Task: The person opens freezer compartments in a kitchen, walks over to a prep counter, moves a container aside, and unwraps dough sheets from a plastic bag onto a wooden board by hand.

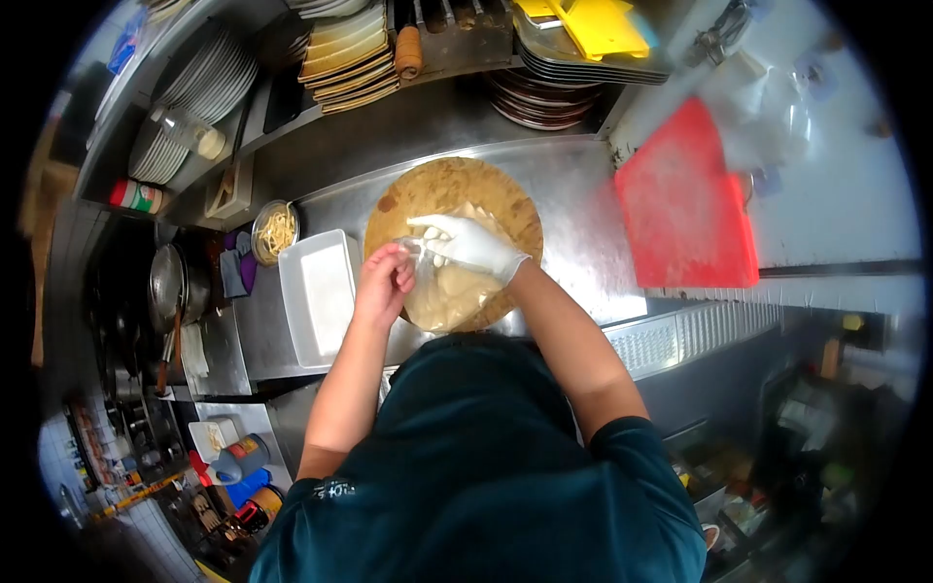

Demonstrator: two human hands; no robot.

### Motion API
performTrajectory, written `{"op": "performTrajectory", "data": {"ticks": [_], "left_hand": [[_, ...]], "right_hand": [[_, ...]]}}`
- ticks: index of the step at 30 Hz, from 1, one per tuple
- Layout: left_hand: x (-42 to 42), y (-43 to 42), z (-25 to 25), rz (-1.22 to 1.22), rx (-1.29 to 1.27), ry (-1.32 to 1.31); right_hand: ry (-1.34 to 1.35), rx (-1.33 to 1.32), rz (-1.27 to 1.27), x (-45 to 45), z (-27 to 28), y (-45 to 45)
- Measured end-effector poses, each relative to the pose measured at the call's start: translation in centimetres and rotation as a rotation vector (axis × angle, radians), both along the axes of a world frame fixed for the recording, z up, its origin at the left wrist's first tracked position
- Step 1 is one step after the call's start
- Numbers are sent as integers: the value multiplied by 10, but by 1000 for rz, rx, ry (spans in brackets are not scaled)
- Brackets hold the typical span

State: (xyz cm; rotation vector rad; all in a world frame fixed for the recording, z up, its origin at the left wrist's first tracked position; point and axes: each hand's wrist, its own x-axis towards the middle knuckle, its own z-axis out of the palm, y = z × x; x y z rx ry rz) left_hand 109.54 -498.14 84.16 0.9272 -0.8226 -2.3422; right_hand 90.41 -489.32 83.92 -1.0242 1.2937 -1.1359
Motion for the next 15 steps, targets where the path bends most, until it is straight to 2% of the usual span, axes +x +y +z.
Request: {"op": "performTrajectory", "data": {"ticks": [3,4,6,7,9,12,15], "left_hand": [[15,0,-2,-111,93,70],[16,2,0,-161,57,12],[15,7,3,-269,-17,-101],[13,10,3,-291,-150,-221],[5,11,4,-326,-420,-462],[0,5,4,-54,-418,-495],[-1,-1,-5,89,-458,-496]], "right_hand": [[34,-70,-59,-1,-7,6],[39,-99,-87,-1,-8,8],[281,-153,-68,-3,-2,12],[403,-180,-58,-3,2,13],[370,-180,-67,-2,0,15],[302,-156,-69,-3,0,20],[317,-206,-16,-8,-4,27]]}}
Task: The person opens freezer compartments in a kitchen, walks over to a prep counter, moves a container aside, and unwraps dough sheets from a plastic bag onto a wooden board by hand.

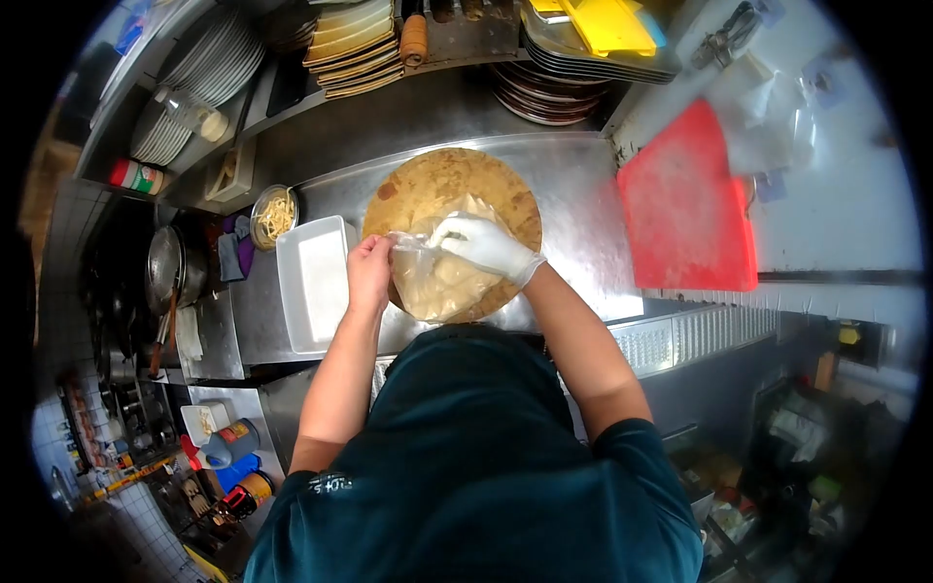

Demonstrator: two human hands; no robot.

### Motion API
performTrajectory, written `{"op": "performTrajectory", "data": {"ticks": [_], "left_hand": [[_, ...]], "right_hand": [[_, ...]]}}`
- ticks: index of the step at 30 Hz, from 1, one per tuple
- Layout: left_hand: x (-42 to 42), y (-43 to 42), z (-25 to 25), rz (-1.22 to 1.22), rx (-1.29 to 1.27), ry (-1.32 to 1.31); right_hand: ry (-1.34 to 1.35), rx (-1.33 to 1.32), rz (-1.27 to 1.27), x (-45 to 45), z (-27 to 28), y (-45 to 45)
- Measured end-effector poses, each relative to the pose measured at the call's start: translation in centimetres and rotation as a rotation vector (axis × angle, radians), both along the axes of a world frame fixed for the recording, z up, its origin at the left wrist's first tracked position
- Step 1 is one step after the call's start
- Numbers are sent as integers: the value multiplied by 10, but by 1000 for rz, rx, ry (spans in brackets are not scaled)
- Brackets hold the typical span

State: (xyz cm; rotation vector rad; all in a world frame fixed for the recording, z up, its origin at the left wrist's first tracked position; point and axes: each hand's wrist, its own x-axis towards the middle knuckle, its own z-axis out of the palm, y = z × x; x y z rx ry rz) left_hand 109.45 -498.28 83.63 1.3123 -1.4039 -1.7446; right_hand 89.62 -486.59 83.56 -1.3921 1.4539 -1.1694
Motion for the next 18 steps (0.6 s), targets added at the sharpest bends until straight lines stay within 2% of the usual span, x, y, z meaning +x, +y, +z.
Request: {"op": "performTrajectory", "data": {"ticks": [7,9,10,12,13,14,16,18], "left_hand": [[10,0,1,109,162,63],[14,5,-2,107,167,78],[14,10,-5,62,81,76],[12,22,-12,-29,-89,74],[15,19,-24,-162,-273,-27],[18,18,-35,-228,-416,-110],[17,21,-27,-354,-703,-275],[13,23,-21,-341,-720,-292]], "right_hand": [[68,-75,61,-13,-18,16],[56,-142,-39,-10,-16,18],[50,-175,-89,-8,-14,17],[-256,-194,-234,3,-12,17],[-409,-202,-304,9,-12,17],[-334,-219,-398,15,-12,16],[-179,-254,-581,23,-18,15],[47,-173,-650,24,-23,19]]}}
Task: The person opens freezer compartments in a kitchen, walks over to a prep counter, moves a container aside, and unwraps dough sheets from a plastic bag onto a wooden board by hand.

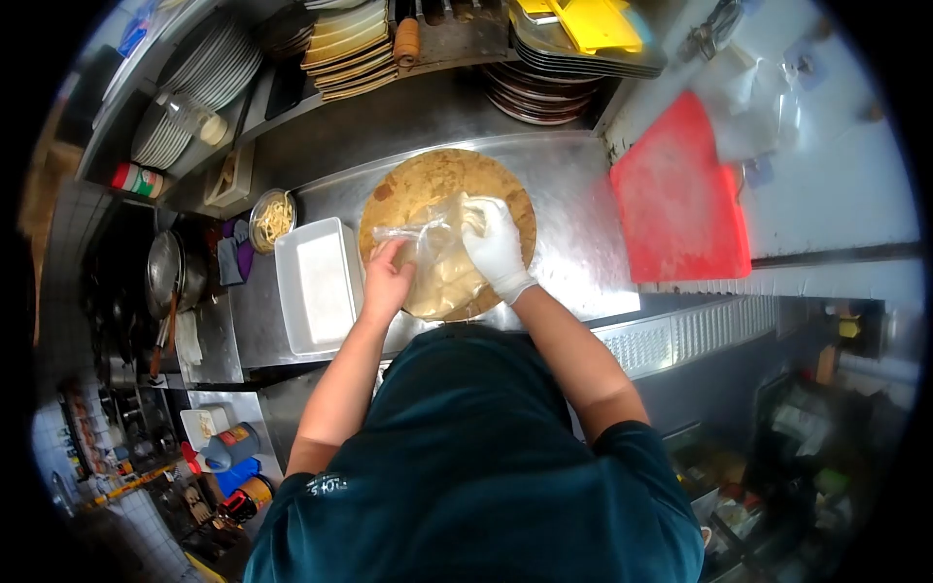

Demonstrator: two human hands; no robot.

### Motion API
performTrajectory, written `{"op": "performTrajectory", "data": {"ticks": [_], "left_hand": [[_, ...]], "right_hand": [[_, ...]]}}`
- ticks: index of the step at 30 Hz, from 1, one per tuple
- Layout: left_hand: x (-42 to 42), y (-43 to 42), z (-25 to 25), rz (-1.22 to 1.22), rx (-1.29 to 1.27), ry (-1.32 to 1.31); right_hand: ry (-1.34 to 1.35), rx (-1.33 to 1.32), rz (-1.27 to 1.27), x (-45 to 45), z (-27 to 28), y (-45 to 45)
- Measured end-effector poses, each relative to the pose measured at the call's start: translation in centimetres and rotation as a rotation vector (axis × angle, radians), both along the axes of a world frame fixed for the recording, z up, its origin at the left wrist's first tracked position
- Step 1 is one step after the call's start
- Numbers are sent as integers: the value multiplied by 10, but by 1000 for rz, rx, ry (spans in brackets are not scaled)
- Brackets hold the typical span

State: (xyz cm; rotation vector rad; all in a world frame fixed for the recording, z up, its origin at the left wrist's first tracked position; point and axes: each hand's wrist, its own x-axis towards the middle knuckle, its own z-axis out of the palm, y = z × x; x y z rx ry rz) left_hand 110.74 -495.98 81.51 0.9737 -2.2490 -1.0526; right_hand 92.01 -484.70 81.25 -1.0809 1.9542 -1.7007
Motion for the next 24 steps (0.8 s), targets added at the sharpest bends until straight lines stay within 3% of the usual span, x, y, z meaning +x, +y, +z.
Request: {"op": "performTrajectory", "data": {"ticks": [1,5,8,11,14,19,22,24], "left_hand": [[-3,2,2,19,-60,6],[-8,-10,-12,7,-231,32],[-16,-12,5,-71,-164,-135],[-14,-22,-4,-140,-233,-81],[5,-44,-15,172,23,49],[47,-59,-16,443,379,130],[42,-35,-7,490,-33,122],[32,-20,17,269,-320,106]], "right_hand": [[89,72,-44,1,-2,2],[364,189,167,15,0,5],[422,364,232,24,11,4],[323,421,343,13,6,4],[-25,247,307,-11,18,28],[-164,297,302,-62,30,92],[-215,346,305,-65,16,112],[40,253,268,-59,23,113]]}}
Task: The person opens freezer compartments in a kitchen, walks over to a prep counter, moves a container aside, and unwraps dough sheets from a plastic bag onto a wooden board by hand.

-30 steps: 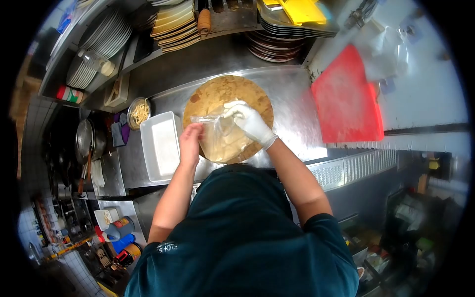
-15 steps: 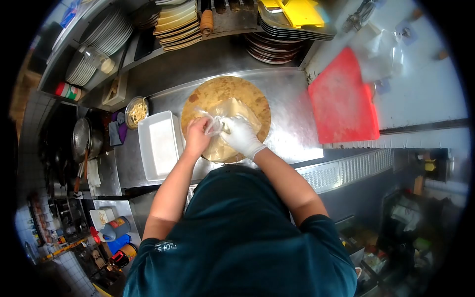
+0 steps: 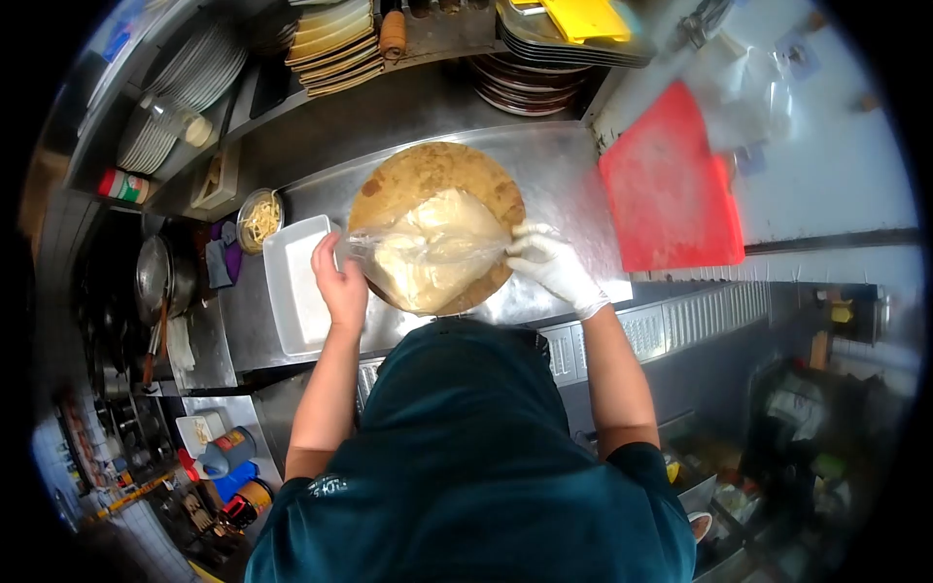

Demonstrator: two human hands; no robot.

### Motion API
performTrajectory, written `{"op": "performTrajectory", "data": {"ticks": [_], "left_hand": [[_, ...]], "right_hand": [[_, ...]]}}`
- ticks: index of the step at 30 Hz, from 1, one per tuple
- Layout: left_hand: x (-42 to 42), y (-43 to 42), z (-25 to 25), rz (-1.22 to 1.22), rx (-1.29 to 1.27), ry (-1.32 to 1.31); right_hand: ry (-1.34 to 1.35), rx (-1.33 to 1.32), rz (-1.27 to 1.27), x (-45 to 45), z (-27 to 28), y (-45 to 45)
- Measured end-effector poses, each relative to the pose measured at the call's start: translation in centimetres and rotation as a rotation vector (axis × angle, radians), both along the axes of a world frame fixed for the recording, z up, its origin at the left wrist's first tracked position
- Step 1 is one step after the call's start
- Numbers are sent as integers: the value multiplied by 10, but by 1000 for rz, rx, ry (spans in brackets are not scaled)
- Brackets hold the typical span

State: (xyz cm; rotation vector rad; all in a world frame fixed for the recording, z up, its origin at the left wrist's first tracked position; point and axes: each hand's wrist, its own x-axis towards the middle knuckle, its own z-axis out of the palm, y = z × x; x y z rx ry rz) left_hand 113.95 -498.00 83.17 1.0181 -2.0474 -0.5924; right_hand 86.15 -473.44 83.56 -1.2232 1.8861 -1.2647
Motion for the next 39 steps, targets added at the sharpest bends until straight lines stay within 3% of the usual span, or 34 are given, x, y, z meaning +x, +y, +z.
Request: {"op": "performTrajectory", "data": {"ticks": [2,6,9,12,15,18,19,21,23,26,27,30,32,35,37,39], "left_hand": [[-12,15,27,-245,-176,-32],[-31,20,29,-588,-119,-307],[-29,21,17,-609,-190,-484],[-12,20,13,-591,-177,-540],[10,22,15,-568,-151,-527],[31,27,28,-536,-119,-532],[35,29,36,-522,-111,-536],[39,33,57,-395,237,-655],[43,29,56,-329,453,-683],[17,46,73,-221,-299,-88],[6,47,94,-338,-498,-56],[-34,71,116,-603,-220,14],[-59,66,99,-780,190,-366],[-85,39,16,-723,130,-801],[-92,44,45,-614,174,-930],[-99,43,49,-621,298,-1079]], "right_hand": [[355,-150,-81,19,16,-15],[476,-116,157,50,48,-57],[694,-124,269,65,31,-72],[661,173,467,64,14,-66],[582,51,318,60,26,-44],[288,35,223,44,6,-10],[2,100,140,40,10,0],[-569,228,-40,34,24,14],[-666,66,-97,34,45,12],[-697,-79,-77,37,79,-3],[-664,-120,-73,41,87,-14],[-665,-133,-12,41,94,-34],[-671,-131,23,42,101,-44],[-645,-148,56,43,113,-47],[-619,-146,97,39,114,-42],[-574,-282,-61,36,104,-37]]}}
